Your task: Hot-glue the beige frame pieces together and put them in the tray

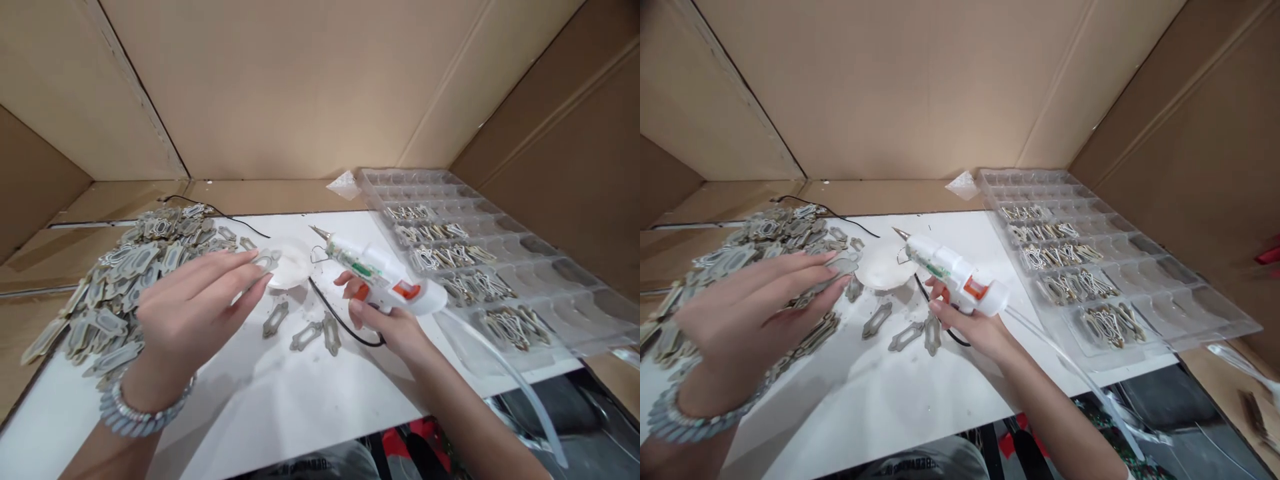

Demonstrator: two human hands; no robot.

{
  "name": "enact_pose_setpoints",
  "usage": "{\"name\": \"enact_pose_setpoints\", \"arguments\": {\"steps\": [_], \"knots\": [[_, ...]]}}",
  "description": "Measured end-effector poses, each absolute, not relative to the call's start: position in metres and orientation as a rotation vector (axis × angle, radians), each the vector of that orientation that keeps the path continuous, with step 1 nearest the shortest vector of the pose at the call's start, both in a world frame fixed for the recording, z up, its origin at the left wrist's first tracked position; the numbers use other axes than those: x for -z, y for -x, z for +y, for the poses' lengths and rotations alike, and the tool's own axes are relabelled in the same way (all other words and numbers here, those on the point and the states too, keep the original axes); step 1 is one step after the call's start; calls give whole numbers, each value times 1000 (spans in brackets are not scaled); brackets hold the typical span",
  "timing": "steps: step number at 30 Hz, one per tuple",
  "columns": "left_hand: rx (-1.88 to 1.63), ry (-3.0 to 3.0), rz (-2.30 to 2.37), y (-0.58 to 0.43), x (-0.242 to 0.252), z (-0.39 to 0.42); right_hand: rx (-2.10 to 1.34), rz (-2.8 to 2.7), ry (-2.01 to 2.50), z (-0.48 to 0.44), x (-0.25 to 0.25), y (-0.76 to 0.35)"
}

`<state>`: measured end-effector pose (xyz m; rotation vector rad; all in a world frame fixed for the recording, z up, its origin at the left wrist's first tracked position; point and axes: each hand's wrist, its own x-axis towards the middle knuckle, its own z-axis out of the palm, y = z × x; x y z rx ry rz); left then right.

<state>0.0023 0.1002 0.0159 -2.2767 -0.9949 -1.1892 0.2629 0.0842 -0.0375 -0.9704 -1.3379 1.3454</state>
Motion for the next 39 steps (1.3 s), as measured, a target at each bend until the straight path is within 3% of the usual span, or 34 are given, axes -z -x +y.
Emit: {"name": "enact_pose_setpoints", "arguments": {"steps": [10, 30, 39], "knots": [[1224, 2267, -1025, -2, 4, 98, -1073, -1874, 918, 81, 32, -257], [1154, 2241, -1029, -2, 4, 94, -957, -1925, 937, 80, 43, -256], [1323, 2331, -1137, -1, 6, 94, -978, -1936, 918, 82, 40, -255]]}}
